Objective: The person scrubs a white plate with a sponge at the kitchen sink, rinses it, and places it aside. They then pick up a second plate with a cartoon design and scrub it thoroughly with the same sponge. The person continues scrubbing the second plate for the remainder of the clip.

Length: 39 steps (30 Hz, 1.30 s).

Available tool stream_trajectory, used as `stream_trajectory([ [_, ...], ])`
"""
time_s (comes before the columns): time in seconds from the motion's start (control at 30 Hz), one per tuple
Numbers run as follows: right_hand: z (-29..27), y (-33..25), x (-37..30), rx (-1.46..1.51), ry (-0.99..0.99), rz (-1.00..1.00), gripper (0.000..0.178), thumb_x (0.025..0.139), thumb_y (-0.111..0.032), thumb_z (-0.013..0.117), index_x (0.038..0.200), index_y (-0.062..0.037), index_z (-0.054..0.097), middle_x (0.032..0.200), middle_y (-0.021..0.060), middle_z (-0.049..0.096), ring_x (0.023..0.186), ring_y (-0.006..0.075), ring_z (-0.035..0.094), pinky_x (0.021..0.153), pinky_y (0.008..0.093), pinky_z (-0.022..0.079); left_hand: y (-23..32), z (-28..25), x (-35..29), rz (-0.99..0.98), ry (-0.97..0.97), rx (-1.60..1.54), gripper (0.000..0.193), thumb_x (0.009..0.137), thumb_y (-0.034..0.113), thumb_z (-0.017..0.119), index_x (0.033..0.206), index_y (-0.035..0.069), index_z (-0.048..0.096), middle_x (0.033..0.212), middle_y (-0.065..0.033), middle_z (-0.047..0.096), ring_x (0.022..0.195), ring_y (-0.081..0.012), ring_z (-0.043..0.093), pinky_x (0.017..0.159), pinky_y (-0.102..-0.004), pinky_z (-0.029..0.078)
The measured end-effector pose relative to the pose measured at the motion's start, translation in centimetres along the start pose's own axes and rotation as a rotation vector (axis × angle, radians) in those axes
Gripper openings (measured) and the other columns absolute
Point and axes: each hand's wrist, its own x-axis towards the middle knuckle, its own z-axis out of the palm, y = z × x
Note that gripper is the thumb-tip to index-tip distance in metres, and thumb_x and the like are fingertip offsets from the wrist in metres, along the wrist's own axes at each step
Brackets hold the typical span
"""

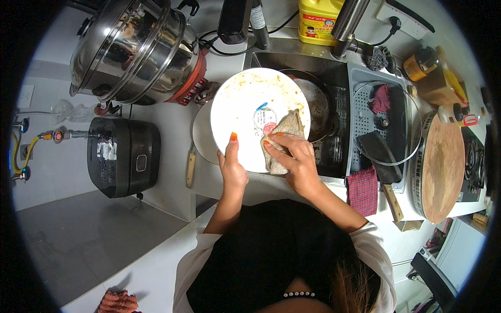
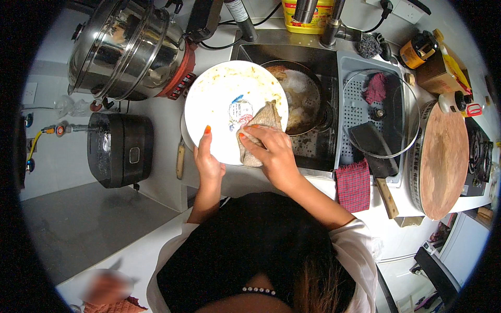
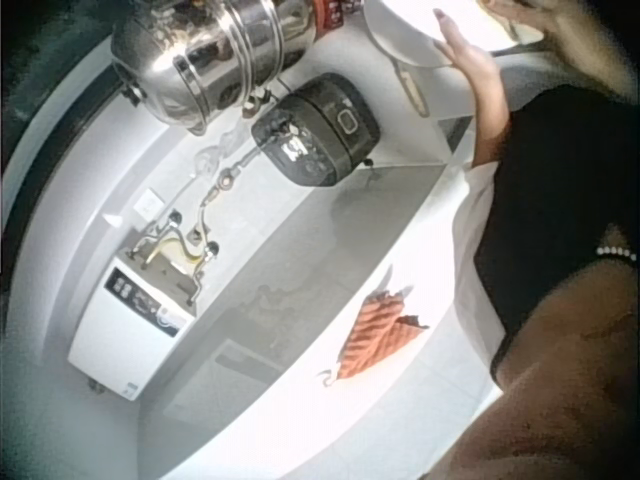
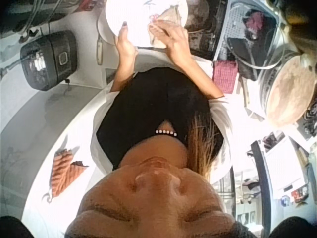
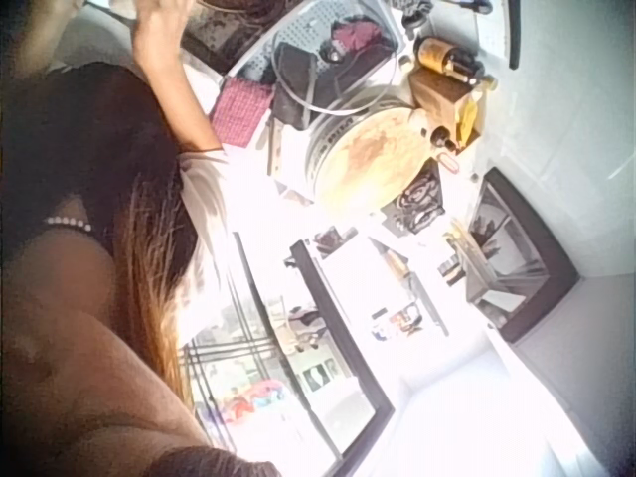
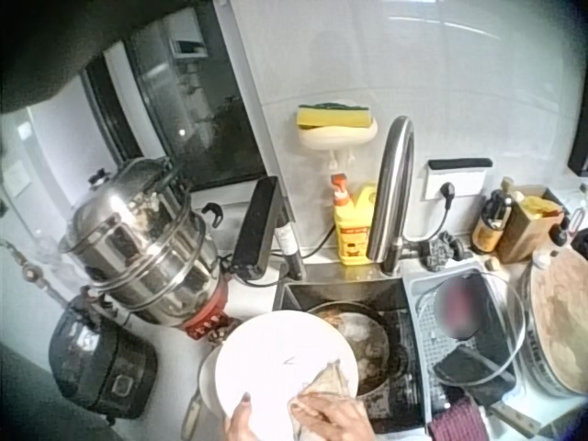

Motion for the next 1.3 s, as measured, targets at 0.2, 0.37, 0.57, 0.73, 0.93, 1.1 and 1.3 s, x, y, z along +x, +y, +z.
stream_trajectory([
  [0.2, 0.5, -1.2, 0.4, 0.06, -0.029, -0.04, 0.057, 0.062, 0.009, 0.058, 0.116, -0.0063, 0.063, 0.118, 0.0098, 0.057, 0.105, 0.0272, 0.054, 0.084, 0.0351, 0.043, 0.0, 0.5, -0.1, 0.076, -0.032, 0.003, 0.035, 0.093, 0.017, 0.042, 0.115, -0.009, 0.052, 0.111, -0.0143, 0.058, 0.098, -0.0194, 0.055, 0.086, -0.0299, 0.042],
  [0.37, 1.1, -1.9, 1.1, 0.076, -0.014, -0.138, 0.049, 0.067, 0.001, 0.057, 0.117, -0.0017, 0.06, 0.12, 0.012, 0.056, 0.1, 0.0295, 0.057, 0.087, 0.037, 0.047, 0.5, 0.9, -0.8, 0.045, -0.044, 0.103, 0.033, 0.093, 0.018, 0.042, 0.112, -0.007, 0.053, 0.107, -0.0116, 0.058, 0.095, -0.0183, 0.053, 0.086, -0.03, 0.041],
  [0.57, 0.7, -2.6, 2.4, 0.076, -0.054, -0.133, 0.047, 0.07, -0.003, 0.057, 0.117, -0.0036, 0.06, 0.12, 0.0096, 0.057, 0.102, 0.0278, 0.057, 0.085, 0.0368, 0.048, 0.2, -0.4, -0.4, -0.011, -0.061, 0.134, 0.037, 0.092, 0.022, 0.047, 0.115, -0.007, 0.053, 0.107, -0.0115, 0.058, 0.099, -0.019, 0.053, 0.09, -0.03, 0.04],
  [0.73, 0.6, -2.3, 2.1, -0.029, -0.024, -0.198, 0.044, 0.071, -0.009, 0.057, 0.114, -0.0087, 0.063, 0.119, 0.0043, 0.06, 0.102, 0.0219, 0.057, 0.08, 0.0327, 0.049, 0.3, -0.4, -0.1, 0.0, 0.02, -0.057, 0.026, 0.09, 0.014, 0.046, 0.104, -0.006, 0.056, 0.101, -0.0098, 0.058, 0.09, -0.0169, 0.054, 0.083, -0.0296, 0.042],
  [0.93, 0.7, -0.5, 1.3, -0.072, 0.05, -0.324, 0.038, 0.072, -0.011, 0.059, 0.109, -0.0117, 0.066, 0.119, 0.0013, 0.061, 0.1, 0.0175, 0.06, 0.077, 0.0289, 0.049, 0.7, -1.1, 0.5, -0.038, -0.016, -0.126, 0.037, 0.088, 0.014, 0.051, 0.118, -0.007, 0.05, 0.115, -0.0134, 0.056, 0.102, -0.0192, 0.054, 0.09, -0.0308, 0.042],
  [1.1, 0.1, 1.9, 1.7, 0.017, 0.077, -0.435, 0.029, 0.074, -0.009, 0.06, 0.102, -0.0107, 0.067, 0.115, 0.0022, 0.063, 0.095, 0.0178, 0.063, 0.074, 0.0289, 0.049, 0.9, -1.8, 0.9, -0.073, -0.059, -0.135, 0.04, 0.086, 0.012, 0.052, 0.122, -0.006, 0.047, 0.116, -0.0141, 0.055, 0.105, -0.0198, 0.054, 0.091, -0.0313, 0.042],
  [1.3, -1.0, 3.5, 1.7, -0.033, 0.05, -0.468, 0.027, 0.074, -0.008, 0.061, 0.099, -0.011, 0.068, 0.107, 0.0015, 0.066, 0.094, 0.0178, 0.063, 0.074, 0.0295, 0.05, 1.7, -1.8, 0.9, -0.096, -0.094, -0.135, 0.043, 0.086, 0.012, 0.053, 0.124, -0.005, 0.044, 0.114, -0.015, 0.056, 0.103, -0.0215, 0.057, 0.087, -0.0322, 0.046],
])
